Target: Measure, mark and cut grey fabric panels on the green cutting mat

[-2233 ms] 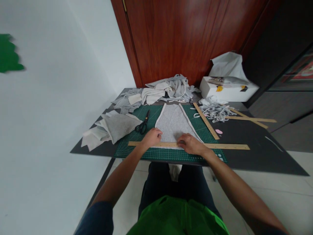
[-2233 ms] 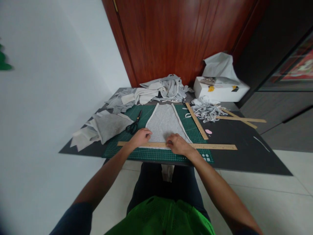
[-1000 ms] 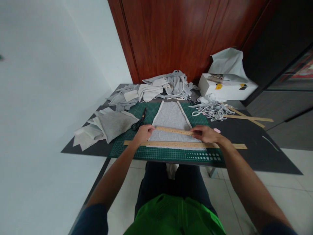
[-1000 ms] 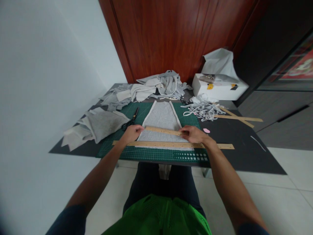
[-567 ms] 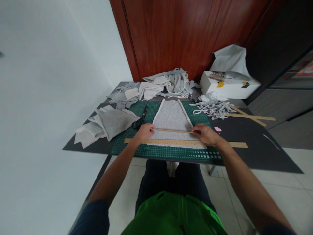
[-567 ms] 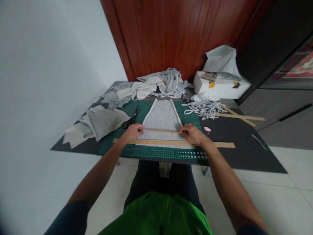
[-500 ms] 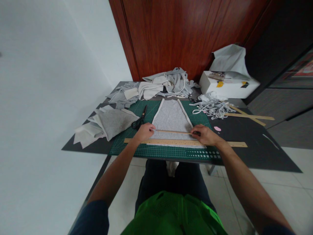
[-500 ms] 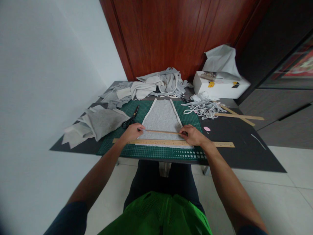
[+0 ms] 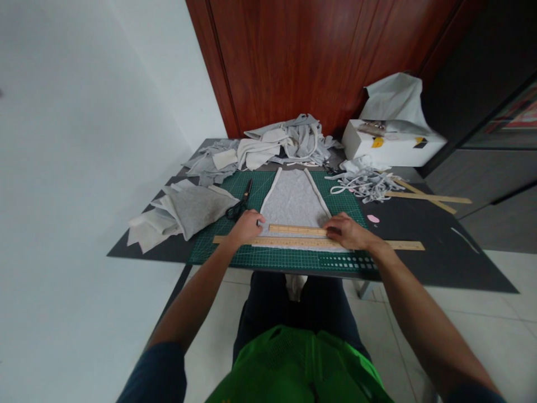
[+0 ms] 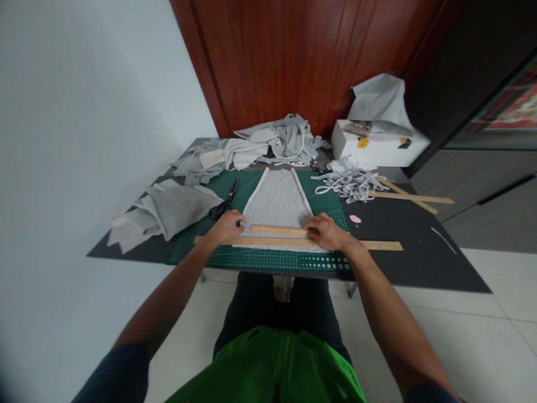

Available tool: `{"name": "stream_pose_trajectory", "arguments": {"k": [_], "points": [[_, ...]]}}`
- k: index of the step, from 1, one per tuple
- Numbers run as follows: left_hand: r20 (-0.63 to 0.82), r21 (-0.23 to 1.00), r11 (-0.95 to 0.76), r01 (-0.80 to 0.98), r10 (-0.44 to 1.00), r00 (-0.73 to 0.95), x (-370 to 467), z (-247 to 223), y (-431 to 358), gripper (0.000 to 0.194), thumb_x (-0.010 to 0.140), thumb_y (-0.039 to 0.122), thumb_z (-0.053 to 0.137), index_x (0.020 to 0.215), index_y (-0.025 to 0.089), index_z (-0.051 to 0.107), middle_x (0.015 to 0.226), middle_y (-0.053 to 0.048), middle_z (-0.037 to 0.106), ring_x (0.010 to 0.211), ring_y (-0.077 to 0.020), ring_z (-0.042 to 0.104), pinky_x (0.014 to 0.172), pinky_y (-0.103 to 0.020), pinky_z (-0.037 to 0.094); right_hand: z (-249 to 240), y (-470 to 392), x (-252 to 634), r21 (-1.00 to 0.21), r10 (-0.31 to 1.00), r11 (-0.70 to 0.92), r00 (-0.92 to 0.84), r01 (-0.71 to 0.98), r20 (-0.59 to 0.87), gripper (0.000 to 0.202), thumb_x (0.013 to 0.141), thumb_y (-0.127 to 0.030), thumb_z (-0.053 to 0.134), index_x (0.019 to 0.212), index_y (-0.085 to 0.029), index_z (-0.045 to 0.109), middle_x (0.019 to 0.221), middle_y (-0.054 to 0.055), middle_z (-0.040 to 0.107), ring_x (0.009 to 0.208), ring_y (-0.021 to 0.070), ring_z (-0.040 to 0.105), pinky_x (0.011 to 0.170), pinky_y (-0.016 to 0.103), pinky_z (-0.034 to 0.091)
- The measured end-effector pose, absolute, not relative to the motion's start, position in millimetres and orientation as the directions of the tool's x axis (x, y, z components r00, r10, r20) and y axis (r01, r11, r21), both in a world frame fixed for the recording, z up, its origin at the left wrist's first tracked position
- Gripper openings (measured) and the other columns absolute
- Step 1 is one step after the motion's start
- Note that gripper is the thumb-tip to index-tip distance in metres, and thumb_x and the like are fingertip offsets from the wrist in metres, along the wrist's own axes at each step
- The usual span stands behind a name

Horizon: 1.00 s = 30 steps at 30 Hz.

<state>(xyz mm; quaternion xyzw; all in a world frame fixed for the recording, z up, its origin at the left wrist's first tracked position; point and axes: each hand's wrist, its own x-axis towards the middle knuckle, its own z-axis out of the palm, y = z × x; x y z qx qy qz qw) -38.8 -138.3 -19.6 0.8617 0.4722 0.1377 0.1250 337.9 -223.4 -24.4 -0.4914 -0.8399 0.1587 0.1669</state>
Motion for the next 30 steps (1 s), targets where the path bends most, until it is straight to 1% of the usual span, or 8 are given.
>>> {"name": "stream_pose_trajectory", "arguments": {"k": [4, 6, 10, 13, 17, 23, 30], "points": [[0.091, 0.354, -0.508, 0.785, 0.854, 0.512, -45.6, -18.4, -137.6, 0.029, 0.072, 0.006, 0.065, 0.091, 0.017, 0.084, 0.100, -0.009, 0.078, 0.097, -0.0230, 0.072, 0.102, -0.034, 0.055, -23.0, -224.7, 341.1, -0.442, 0.882, 0.453, -0.462, 0.774, 0.094, 0.017, 0.092, -0.019, 0.065, 0.102, -0.023, 0.077, 0.102, 0.006, 0.078, 0.101, 0.0237, 0.067, 0.104, 0.045, 0.045], [0.082, 0.368, -0.504, 0.781, 0.854, 0.513, -48.8, -17.5, -137.4, 0.030, 0.070, 0.007, 0.065, 0.091, 0.018, 0.084, 0.098, -0.008, 0.078, 0.096, -0.0220, 0.072, 0.102, -0.033, 0.055, -21.0, -225.6, 336.9, -0.435, 0.884, 0.452, -0.454, 0.779, 0.107, 0.015, 0.092, -0.019, 0.066, 0.101, -0.023, 0.077, 0.104, 0.006, 0.078, 0.103, 0.0238, 0.068, 0.105, 0.045, 0.045], [0.071, 0.392, -0.513, 0.763, 0.844, 0.531, -53.7, -15.3, -137.6, 0.031, 0.070, 0.009, 0.066, 0.093, 0.018, 0.083, 0.100, -0.008, 0.076, 0.097, -0.0218, 0.072, 0.101, -0.033, 0.055, -15.5, -230.3, 312.4, -0.442, 0.849, 0.518, -0.505, 0.733, 0.157, 0.015, 0.095, -0.019, 0.064, 0.103, -0.023, 0.077, 0.105, 0.006, 0.076, 0.106, 0.0242, 0.066, 0.104, 0.044, 0.047], [0.060, 0.391, -0.525, 0.756, 0.834, 0.548, -55.9, -14.6, -137.1, 0.032, 0.069, 0.008, 0.066, 0.094, 0.017, 0.083, 0.102, -0.008, 0.075, 0.098, -0.0221, 0.071, 0.102, -0.033, 0.055, -12.4, -234.9, 287.7, -0.446, 0.819, 0.553, -0.559, 0.704, 0.131, 0.014, 0.094, -0.018, 0.066, 0.103, -0.022, 0.077, 0.101, 0.007, 0.076, 0.103, 0.0247, 0.065, 0.099, 0.040, 0.049], [0.050, 0.402, -0.517, 0.756, 0.836, 0.546, -57.8, -14.9, -136.5, 0.036, 0.066, 0.005, 0.064, 0.094, 0.017, 0.083, 0.101, -0.007, 0.075, 0.097, -0.0211, 0.072, 0.099, -0.030, 0.056, -12.5, -237.6, 266.5, -0.389, 0.809, 0.560, -0.585, 0.732, 0.065, 0.010, 0.092, -0.016, 0.068, 0.098, -0.020, 0.075, 0.096, 0.008, 0.074, 0.101, 0.0263, 0.064, 0.096, 0.039, 0.049], [0.054, 0.392, -0.516, 0.762, 0.839, 0.541, -58.3, -15.0, -136.3, 0.037, 0.066, 0.004, 0.064, 0.095, 0.016, 0.083, 0.102, -0.008, 0.075, 0.096, -0.0219, 0.072, 0.097, -0.029, 0.057, -15.5, -238.0, 262.1, -0.320, 0.842, 0.522, -0.538, 0.791, 0.043, 0.014, 0.093, -0.015, 0.064, 0.101, -0.019, 0.074, 0.099, 0.010, 0.071, 0.101, 0.0271, 0.064, 0.096, 0.039, 0.049], [0.040, 0.386, -0.511, 0.768, 0.841, 0.539, -58.0, -16.2, -134.4, 0.036, 0.067, 0.004, 0.067, 0.096, 0.017, 0.083, 0.103, -0.008, 0.075, 0.096, -0.0214, 0.072, 0.096, -0.028, 0.057, -15.7, -244.5, 256.5, -0.214, 0.857, 0.506, -0.515, 0.836, 0.013, 0.018, 0.094, -0.015, 0.061, 0.108, -0.015, 0.071, 0.104, 0.015, 0.070, 0.104, 0.0286, 0.061, 0.097, 0.040, 0.048]]}}
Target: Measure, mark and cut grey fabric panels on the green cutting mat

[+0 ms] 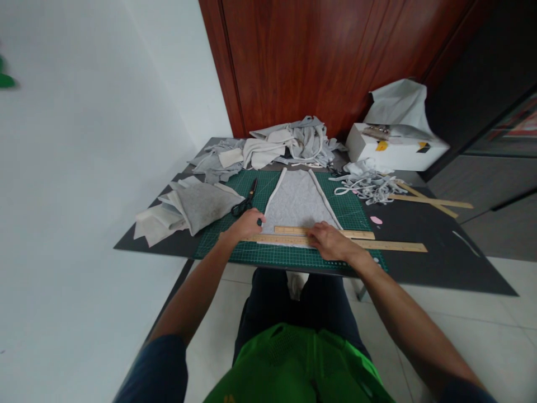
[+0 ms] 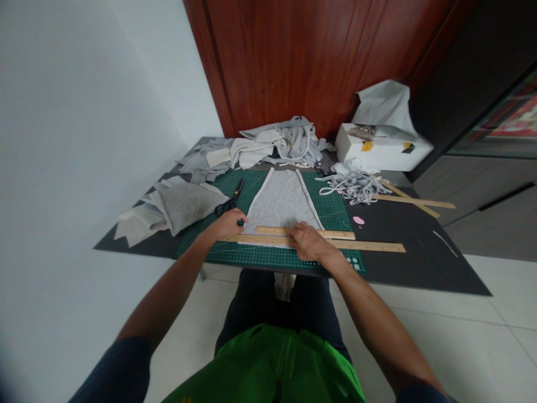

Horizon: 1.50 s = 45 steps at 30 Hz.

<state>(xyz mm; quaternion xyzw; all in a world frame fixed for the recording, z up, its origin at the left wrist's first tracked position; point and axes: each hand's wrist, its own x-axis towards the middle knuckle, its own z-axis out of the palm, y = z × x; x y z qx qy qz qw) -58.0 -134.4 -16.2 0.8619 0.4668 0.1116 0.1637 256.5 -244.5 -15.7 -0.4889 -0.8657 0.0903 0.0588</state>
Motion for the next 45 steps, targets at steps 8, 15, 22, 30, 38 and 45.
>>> {"name": "stream_pose_trajectory", "arguments": {"k": [8, 15, 22, 30, 38, 45], "points": [[-0.016, 0.338, -0.507, 0.793, 0.839, 0.543, -57.2, -10.8, -134.5, 0.035, 0.069, 0.009, 0.068, 0.100, 0.016, 0.083, 0.107, -0.008, 0.074, 0.099, -0.0219, 0.072, 0.097, -0.028, 0.057, -3.9, -256.5, 267.3, -0.139, 0.895, 0.425, -0.438, 0.894, -0.081, 0.021, 0.096, -0.013, 0.053, 0.111, -0.011, 0.068, 0.116, 0.019, 0.067, 0.110, 0.0295, 0.059, 0.097, 0.040, 0.046], [-0.033, 0.328, -0.492, 0.807, 0.848, 0.530, -56.5, -6.2, -134.7, 0.034, 0.069, 0.008, 0.069, 0.099, 0.017, 0.083, 0.110, -0.009, 0.075, 0.096, -0.0207, 0.073, 0.093, -0.026, 0.057, -0.2, -270.3, 287.0, -0.126, 0.917, 0.370, -0.383, 0.921, -0.110, 0.032, 0.093, -0.009, 0.051, 0.121, -0.012, 0.066, 0.124, 0.018, 0.067, 0.116, 0.0288, 0.060, 0.101, 0.039, 0.044], [-0.020, 0.327, -0.546, 0.772, 0.812, 0.583, -59.7, -8.2, -126.6, 0.034, 0.067, 0.009, 0.071, 0.097, 0.017, 0.083, 0.107, -0.008, 0.074, 0.096, -0.0208, 0.071, 0.093, -0.026, 0.057, 12.3, -276.2, 304.1, -0.109, 0.939, 0.290, -0.305, 0.951, -0.162, 0.042, 0.088, -0.001, 0.050, 0.127, -0.012, 0.062, 0.124, 0.017, 0.070, 0.113, 0.0277, 0.064, 0.091, 0.035, 0.045], [-0.026, 0.375, -0.528, 0.762, 0.816, 0.577, -64.6, -10.6, -124.1, 0.033, 0.067, 0.013, 0.073, 0.099, 0.015, 0.082, 0.108, -0.009, 0.071, 0.092, -0.0202, 0.070, 0.089, -0.027, 0.057, 33.2, -269.3, 338.3, -0.014, 0.971, 0.173, -0.173, 0.985, -0.167, 0.044, 0.080, 0.003, 0.051, 0.117, -0.016, 0.063, 0.112, 0.013, 0.071, 0.110, 0.0271, 0.064, 0.086, 0.034, 0.044], [-0.006, 0.432, -0.531, 0.729, 0.807, 0.591, -69.1, -14.7, -123.6, 0.030, 0.065, 0.014, 0.075, 0.095, 0.016, 0.081, 0.102, -0.007, 0.070, 0.093, -0.0219, 0.068, 0.090, -0.031, 0.056, 51.2, -254.0, 353.7, 0.053, 0.989, -0.004, 0.011, 0.999, -0.147, 0.046, 0.081, -0.002, 0.055, 0.124, -0.017, 0.065, 0.117, 0.015, 0.072, 0.114, 0.0292, 0.066, 0.085, 0.034, 0.048], [0.018, 0.425, -0.545, 0.723, 0.803, 0.595, -69.3, -19.6, -123.8, 0.031, 0.066, 0.010, 0.074, 0.096, 0.016, 0.080, 0.101, -0.007, 0.070, 0.091, -0.0204, 0.068, 0.089, -0.029, 0.056, 53.1, -217.2, 312.9, 0.017, 0.991, 0.052, -0.050, 0.998, -0.125, 0.045, 0.089, -0.009, 0.059, 0.134, -0.012, 0.064, 0.123, 0.018, 0.074, 0.112, 0.0268, 0.071, 0.093, 0.030, 0.051]]}}
